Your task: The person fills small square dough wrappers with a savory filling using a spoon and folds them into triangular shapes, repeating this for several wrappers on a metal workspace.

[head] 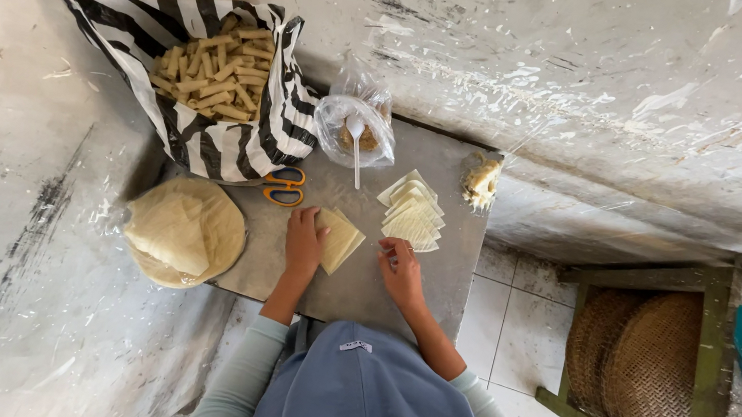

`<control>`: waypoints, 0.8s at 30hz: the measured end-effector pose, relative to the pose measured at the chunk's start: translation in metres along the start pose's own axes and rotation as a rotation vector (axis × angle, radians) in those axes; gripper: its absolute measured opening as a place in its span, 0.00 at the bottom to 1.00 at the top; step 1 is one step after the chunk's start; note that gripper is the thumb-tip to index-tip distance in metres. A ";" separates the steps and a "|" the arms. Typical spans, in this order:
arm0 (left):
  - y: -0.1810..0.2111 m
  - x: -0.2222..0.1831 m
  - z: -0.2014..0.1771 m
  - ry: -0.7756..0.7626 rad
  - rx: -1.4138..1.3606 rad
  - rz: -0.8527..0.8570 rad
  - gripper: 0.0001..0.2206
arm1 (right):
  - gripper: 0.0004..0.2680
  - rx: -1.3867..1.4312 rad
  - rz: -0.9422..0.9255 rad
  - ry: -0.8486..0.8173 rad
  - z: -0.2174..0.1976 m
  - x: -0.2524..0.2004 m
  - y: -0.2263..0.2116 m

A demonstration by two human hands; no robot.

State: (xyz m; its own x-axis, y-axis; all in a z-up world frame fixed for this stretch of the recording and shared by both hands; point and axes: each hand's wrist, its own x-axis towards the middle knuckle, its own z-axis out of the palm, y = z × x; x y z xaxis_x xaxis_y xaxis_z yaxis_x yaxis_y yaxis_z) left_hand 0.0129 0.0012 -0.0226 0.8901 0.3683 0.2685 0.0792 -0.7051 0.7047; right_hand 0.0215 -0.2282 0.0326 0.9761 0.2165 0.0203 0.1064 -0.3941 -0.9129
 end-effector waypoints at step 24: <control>0.135 -0.076 -0.019 -0.430 -1.546 -0.592 0.29 | 0.10 -0.111 -0.546 0.213 -0.052 -0.049 -0.087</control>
